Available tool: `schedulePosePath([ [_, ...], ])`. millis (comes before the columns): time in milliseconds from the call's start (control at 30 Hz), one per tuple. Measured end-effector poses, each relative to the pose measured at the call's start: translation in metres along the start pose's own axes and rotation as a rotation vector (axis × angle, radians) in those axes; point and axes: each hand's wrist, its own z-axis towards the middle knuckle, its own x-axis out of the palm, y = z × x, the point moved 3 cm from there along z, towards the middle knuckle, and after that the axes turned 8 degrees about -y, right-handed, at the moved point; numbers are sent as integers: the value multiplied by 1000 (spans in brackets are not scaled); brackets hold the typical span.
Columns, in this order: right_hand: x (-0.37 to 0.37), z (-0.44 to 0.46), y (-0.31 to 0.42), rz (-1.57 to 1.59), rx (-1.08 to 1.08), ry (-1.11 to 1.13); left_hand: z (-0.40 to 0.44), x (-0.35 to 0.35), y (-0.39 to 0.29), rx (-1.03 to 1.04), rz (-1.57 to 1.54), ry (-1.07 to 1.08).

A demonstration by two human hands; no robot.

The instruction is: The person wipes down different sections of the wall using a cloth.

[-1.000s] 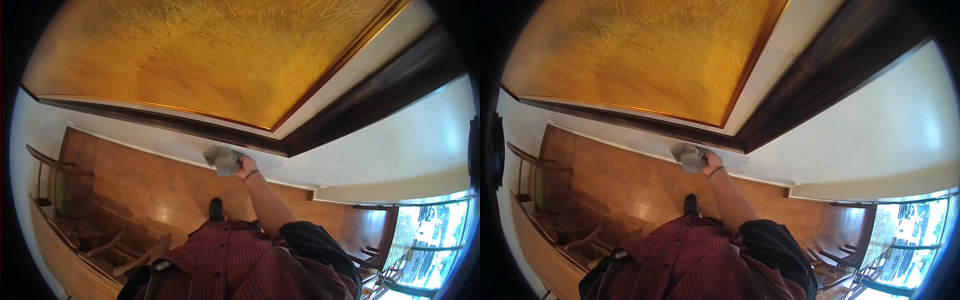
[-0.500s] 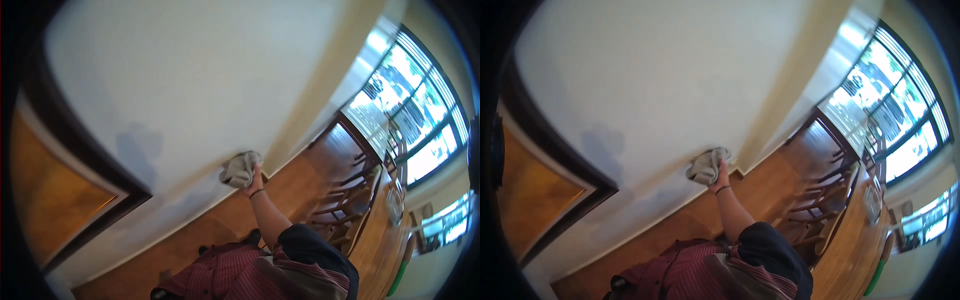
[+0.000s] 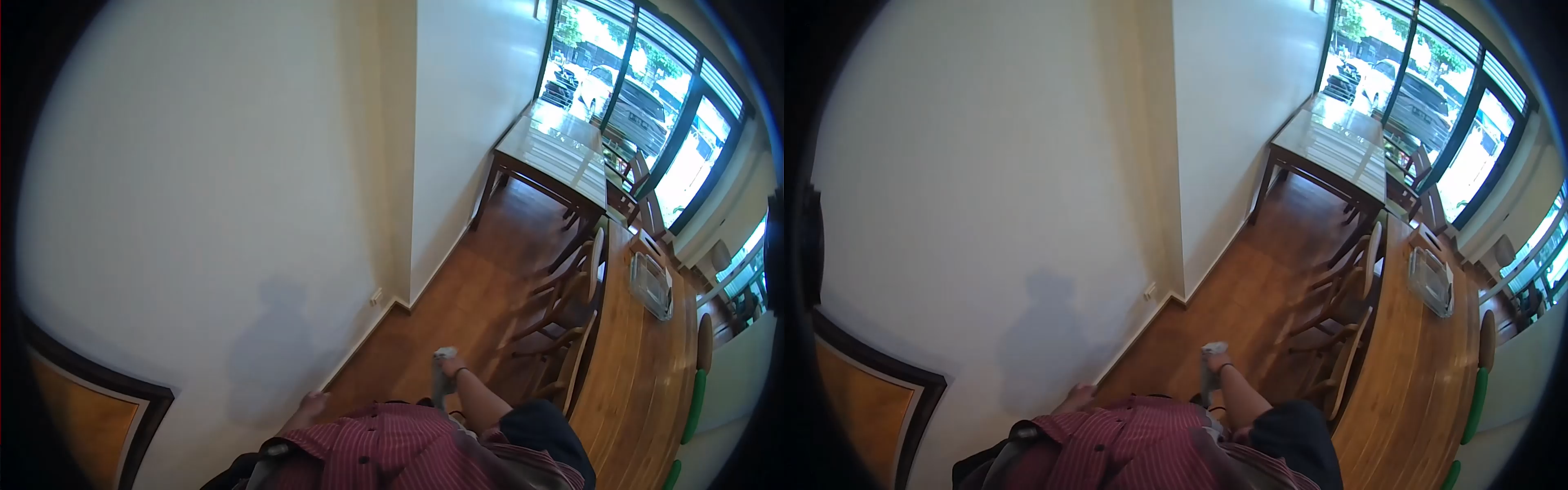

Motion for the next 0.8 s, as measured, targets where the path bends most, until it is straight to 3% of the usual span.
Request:
schedulePosePath([
  [67,-21,-12,-38,650,478,-159,5,54,-69,85,53,153],
  [100,-37,-26,-35,652,467,-158,1,76,-98,147,47,229],
  [167,-74,-45,-36,740,406,-364,-8,110,-161,281,71,367],
  [233,-53,-23,-44,854,346,-311,-30,123,-230,361,98,416],
  [300,-61,-24,-15,822,208,-287,-60,137,-283,145,141,698],
  [333,-61,-19,3,927,77,-101,-66,142,-303,147,128,695],
  [433,-66,-24,56,1151,-141,290,-57,170,-307,-185,-201,701],
  [500,-61,-11,76,1045,-202,228,-7,207,-277,-113,-639,642],
  [533,-59,-7,77,944,-271,156,-1,202,-283,-127,-572,472],
  [567,-63,-8,74,942,-254,173,15,207,-271,-149,-577,477],
  [633,-70,-11,66,1344,70,405,61,217,-244,109,-457,600],
  [667,-58,-1,45,1444,270,409,65,209,-245,92,-421,545],
  [700,-51,9,25,1431,288,411,72,200,-249,79,-387,490],
  [767,-15,35,-52,686,114,173,125,203,-207,-126,-301,206],
  [800,-16,35,-84,474,193,147,131,190,-208,-288,-282,204],
])
